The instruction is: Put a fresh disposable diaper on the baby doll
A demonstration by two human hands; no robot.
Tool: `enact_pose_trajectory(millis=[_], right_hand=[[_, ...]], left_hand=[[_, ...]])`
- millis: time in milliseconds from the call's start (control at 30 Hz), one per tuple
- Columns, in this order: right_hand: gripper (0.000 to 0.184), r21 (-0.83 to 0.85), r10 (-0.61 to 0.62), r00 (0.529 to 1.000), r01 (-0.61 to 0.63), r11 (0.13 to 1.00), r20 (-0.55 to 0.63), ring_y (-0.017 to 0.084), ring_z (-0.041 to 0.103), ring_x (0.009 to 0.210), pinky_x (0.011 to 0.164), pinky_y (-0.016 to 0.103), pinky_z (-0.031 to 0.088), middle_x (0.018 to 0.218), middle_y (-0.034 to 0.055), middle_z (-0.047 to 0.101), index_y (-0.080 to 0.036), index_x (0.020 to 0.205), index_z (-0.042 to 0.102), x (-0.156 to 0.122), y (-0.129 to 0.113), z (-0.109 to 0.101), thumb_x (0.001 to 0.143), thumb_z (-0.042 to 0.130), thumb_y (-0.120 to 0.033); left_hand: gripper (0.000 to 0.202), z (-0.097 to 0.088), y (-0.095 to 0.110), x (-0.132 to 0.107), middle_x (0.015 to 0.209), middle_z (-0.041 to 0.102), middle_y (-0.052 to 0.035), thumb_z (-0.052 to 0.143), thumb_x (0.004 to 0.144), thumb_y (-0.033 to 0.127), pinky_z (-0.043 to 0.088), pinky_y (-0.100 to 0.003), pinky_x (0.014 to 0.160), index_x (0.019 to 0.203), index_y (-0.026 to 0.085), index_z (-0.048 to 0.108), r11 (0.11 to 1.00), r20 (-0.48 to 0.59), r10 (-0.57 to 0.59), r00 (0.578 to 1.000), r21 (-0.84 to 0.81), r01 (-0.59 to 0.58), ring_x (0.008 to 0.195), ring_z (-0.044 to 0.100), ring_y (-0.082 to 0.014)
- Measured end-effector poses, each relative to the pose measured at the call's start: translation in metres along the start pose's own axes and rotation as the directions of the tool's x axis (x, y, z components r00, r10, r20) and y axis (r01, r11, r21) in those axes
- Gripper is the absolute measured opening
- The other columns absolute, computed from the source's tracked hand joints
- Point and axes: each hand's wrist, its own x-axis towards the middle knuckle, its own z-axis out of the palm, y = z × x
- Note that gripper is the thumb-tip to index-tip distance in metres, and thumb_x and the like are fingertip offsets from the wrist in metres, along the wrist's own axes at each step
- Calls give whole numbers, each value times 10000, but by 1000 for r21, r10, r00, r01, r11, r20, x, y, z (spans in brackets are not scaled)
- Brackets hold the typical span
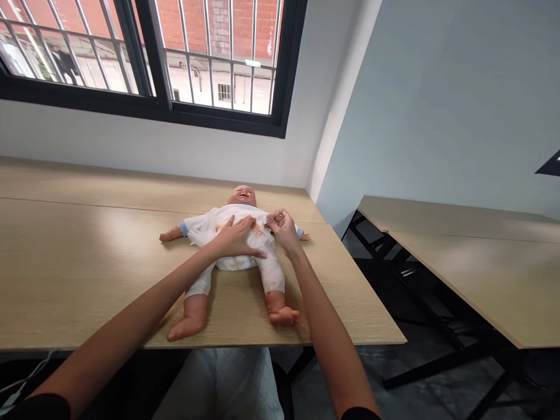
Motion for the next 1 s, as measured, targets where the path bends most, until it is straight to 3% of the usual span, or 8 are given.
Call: enact_pose_trajectory(millis=[167,433,500,633,667,767,833,1000], right_hand=[[522,-143,-30,996,43,989,89,120,567,688,664,256,499,747,-24,574,-218,806,368,-5,7,15,664,762,-529],[269,-452,-199,974,228,862,110,213,653,834,784,370,530,817,43,632,-215,855,434,-12,27,34,795,604,-414],[206,-477,-187,974,224,850,124,214,663,871,809,379,530,869,56,660,-216,897,453,-14,25,34,840,537,-395],[160,-500,-142,981,189,845,131,211,669,935,893,414,508,947,65,683,-218,989,471,-14,27,32,893,423,-338],[165,-495,-131,982,182,850,136,210,666,954,921,422,497,956,61,683,-219,1004,475,-14,28,30,894,413,-325],[180,-430,-100,985,153,890,144,202,657,992,966,421,480,979,54,676,-221,1029,478,-11,34,28,892,408,-315],[184,-361,-89,988,130,924,129,195,656,986,959,403,489,985,59,665,-218,1025,472,-10,37,27,889,418,-329],[172,-249,-69,997,78,965,47,165,670,849,927,377,501,972,62,650,-210,1001,454,-8,35,27,873,442,-325]], left_hand=[[1097,5,-4,0,1416,436,-246,705,692,595,28,-598,1174,1467,99,107,991,38,-9,999,-133,14,1388,346,-329],[1088,5,-16,1,1264,589,-136,787,605,405,-13,-565,1193,1458,159,158,863,-1,-19,1000,-505,16,1294,467,-313],[1017,6,-22,2,1259,583,-127,805,580,373,136,-577,1180,1418,195,256,772,-20,-24,1000,-635,5,1265,487,-328],[577,12,-37,7,1238,565,-141,701,725,425,442,-460,1011,1191,191,456,441,-126,-33,991,-892,-99,1180,547,-285],[465,14,-40,8,1200,576,-135,670,761,404,457,-435,992,1125,182,486,452,-167,-56,984,-883,-124,1161,553,-269],[180,16,-41,10,1061,593,-101,573,804,213,467,-410,966,976,168,545,727,-256,-77,964,-675,-121,1053,569,-231],[172,14,-38,8,1012,586,-92,492,797,108,473,-413,946,943,165,563,860,-264,-61,963,-503,-84,995,566,-226],[218,6,-32,0,1073,588,-99,495,831,118,441,-470,968,1004,181,611,971,-292,-128,948,-230,60,1122,487,-302]])
